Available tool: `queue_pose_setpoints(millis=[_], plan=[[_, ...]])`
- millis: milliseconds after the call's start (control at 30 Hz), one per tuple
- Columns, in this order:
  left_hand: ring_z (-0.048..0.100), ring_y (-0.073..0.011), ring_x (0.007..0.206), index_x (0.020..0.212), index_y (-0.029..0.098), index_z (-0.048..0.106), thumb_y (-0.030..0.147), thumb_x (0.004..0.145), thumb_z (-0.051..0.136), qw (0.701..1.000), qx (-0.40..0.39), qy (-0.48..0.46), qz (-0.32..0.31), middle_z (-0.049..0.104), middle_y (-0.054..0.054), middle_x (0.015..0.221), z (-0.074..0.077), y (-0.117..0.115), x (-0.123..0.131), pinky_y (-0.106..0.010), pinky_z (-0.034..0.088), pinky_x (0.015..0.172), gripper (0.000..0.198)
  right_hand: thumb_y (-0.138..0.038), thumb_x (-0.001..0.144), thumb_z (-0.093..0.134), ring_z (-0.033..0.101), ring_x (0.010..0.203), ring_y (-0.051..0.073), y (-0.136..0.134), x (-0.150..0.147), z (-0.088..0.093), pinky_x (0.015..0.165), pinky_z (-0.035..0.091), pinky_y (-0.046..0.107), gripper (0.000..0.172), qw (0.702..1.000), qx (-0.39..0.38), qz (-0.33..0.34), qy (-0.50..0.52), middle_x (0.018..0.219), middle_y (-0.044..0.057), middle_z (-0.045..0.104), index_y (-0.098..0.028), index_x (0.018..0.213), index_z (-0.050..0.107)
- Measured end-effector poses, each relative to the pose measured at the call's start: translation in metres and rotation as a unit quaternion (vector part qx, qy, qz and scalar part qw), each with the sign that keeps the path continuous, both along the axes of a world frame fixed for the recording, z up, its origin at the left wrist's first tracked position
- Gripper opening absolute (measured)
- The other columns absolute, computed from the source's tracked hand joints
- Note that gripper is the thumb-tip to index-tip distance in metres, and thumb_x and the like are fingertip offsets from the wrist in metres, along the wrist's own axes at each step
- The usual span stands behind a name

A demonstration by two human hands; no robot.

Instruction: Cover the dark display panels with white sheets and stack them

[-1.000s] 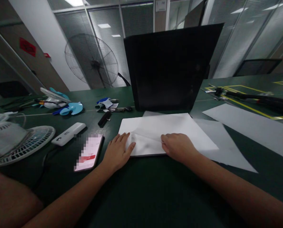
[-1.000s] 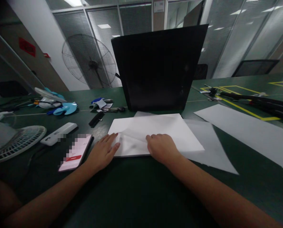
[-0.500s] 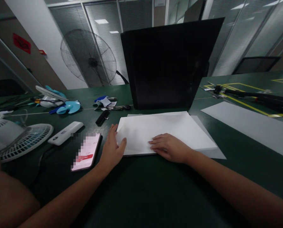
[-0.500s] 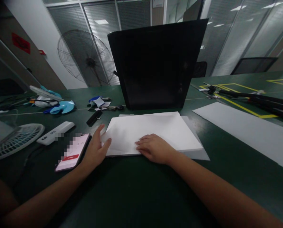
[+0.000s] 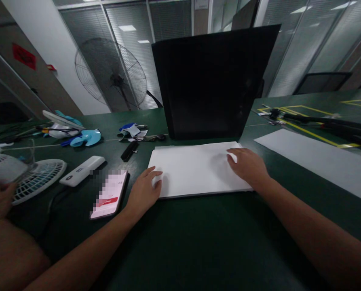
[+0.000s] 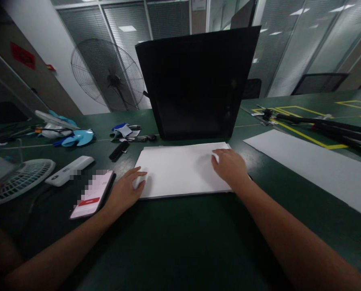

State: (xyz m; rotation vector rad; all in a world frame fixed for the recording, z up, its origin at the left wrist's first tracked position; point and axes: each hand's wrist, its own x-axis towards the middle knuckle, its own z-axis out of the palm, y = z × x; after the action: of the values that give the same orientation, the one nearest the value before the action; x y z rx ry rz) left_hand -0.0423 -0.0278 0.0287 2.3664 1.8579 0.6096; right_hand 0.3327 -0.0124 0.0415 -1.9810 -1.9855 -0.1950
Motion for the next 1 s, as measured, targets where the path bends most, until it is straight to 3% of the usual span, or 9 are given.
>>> queue_pose_setpoints(millis=[100,200,333,500,567,633,767,900,1000], plan=[[0.056,-0.0284,0.134,0.125,0.019,0.07,0.029,0.093,0.048,1.0,-0.001,0.018,0.005,0.054,-0.01,0.151,0.0,0.0,0.0,-0.048,0.041,0.118,0.04,-0.041,0.097,0.043,0.067,0.103,0.034,0.009,0.047,-0.005,0.088,0.051,0.046,0.048,0.995,-0.039,-0.091,-0.014,0.113,0.019,0.072,-0.013,0.123,0.073],[0.053,-0.0313,0.137,0.128,0.018,0.07,0.03,0.092,0.046,0.999,-0.003,0.047,-0.004,0.051,-0.011,0.154,0.0,-0.001,0.0,-0.05,0.04,0.118,0.044,-0.041,0.095,0.046,0.068,0.096,0.028,0.016,0.073,-0.015,0.084,0.051,0.039,0.044,0.995,-0.064,-0.081,-0.007,0.112,0.014,0.074,-0.02,0.121,0.074],[0.052,-0.0343,0.137,0.13,0.017,0.069,0.036,0.093,0.047,0.996,-0.01,0.085,-0.009,0.054,-0.013,0.151,0.002,-0.004,0.002,-0.052,0.039,0.118,0.047,-0.044,0.096,0.048,0.064,0.107,0.025,0.024,0.093,-0.023,0.092,0.048,0.037,0.043,0.996,-0.056,-0.065,-0.003,0.129,0.008,0.068,-0.027,0.127,0.071],[0.051,-0.0351,0.137,0.135,0.017,0.064,0.041,0.095,0.045,0.993,-0.018,0.118,-0.01,0.057,-0.014,0.147,0.007,-0.008,0.005,-0.054,0.04,0.115,0.05,-0.04,0.096,0.046,0.042,0.137,0.038,0.017,0.139,-0.022,0.108,0.034,0.055,0.055,0.986,-0.002,-0.169,-0.012,0.149,0.022,0.049,-0.015,0.144,0.057],[0.051,-0.0354,0.137,0.137,0.016,0.061,0.041,0.095,0.044,0.992,-0.014,0.125,-0.01,0.056,-0.015,0.147,0.007,-0.009,0.004,-0.054,0.04,0.114,0.052,-0.048,0.095,0.047,0.034,0.142,0.046,0.012,0.159,-0.024,0.107,0.031,0.066,0.065,0.973,-0.012,-0.229,-0.002,0.152,0.028,0.043,-0.011,0.148,0.052],[0.052,-0.0355,0.135,0.139,0.015,0.059,0.041,0.095,0.043,0.992,-0.008,0.126,-0.009,0.056,-0.016,0.147,0.007,-0.009,0.003,-0.053,0.04,0.113,0.053,-0.061,0.092,0.045,0.035,0.14,0.052,0.008,0.173,-0.028,0.102,0.031,0.074,0.076,0.956,-0.049,-0.288,0.028,0.153,0.03,0.041,-0.011,0.15,0.05],[0.051,-0.0362,0.135,0.14,0.016,0.057,0.043,0.096,0.042,0.992,-0.01,0.123,-0.005,0.055,-0.017,0.146,0.006,-0.009,0.002,-0.054,0.04,0.112,0.054,-0.069,0.09,0.041,0.041,0.136,0.054,0.007,0.179,-0.03,0.099,0.033,0.076,0.078,0.937,-0.09,-0.331,0.067,0.152,0.026,0.044,-0.02,0.15,0.052],[0.052,-0.0341,0.133,0.14,0.015,0.055,0.041,0.097,0.04,0.992,-0.026,0.122,-0.007,0.052,-0.017,0.147,0.007,-0.009,0.002,-0.051,0.042,0.111,0.053,-0.052,0.096,0.04,0.055,0.122,0.048,0.003,0.165,-0.017,0.089,0.045,0.062,0.057,0.941,-0.081,-0.324,0.059,0.132,0.028,0.06,-0.018,0.131,0.069],[0.053,-0.0326,0.132,0.14,0.014,0.055,0.039,0.097,0.04,0.992,-0.026,0.125,-0.012,0.052,-0.017,0.146,0.008,-0.009,0.002,-0.048,0.042,0.111,0.052,-0.036,0.098,0.035,0.064,0.105,0.041,-0.001,0.149,-0.003,0.077,0.047,0.05,0.05,0.936,-0.051,-0.346,0.047,0.111,0.031,0.065,-0.01,0.122,0.071]])
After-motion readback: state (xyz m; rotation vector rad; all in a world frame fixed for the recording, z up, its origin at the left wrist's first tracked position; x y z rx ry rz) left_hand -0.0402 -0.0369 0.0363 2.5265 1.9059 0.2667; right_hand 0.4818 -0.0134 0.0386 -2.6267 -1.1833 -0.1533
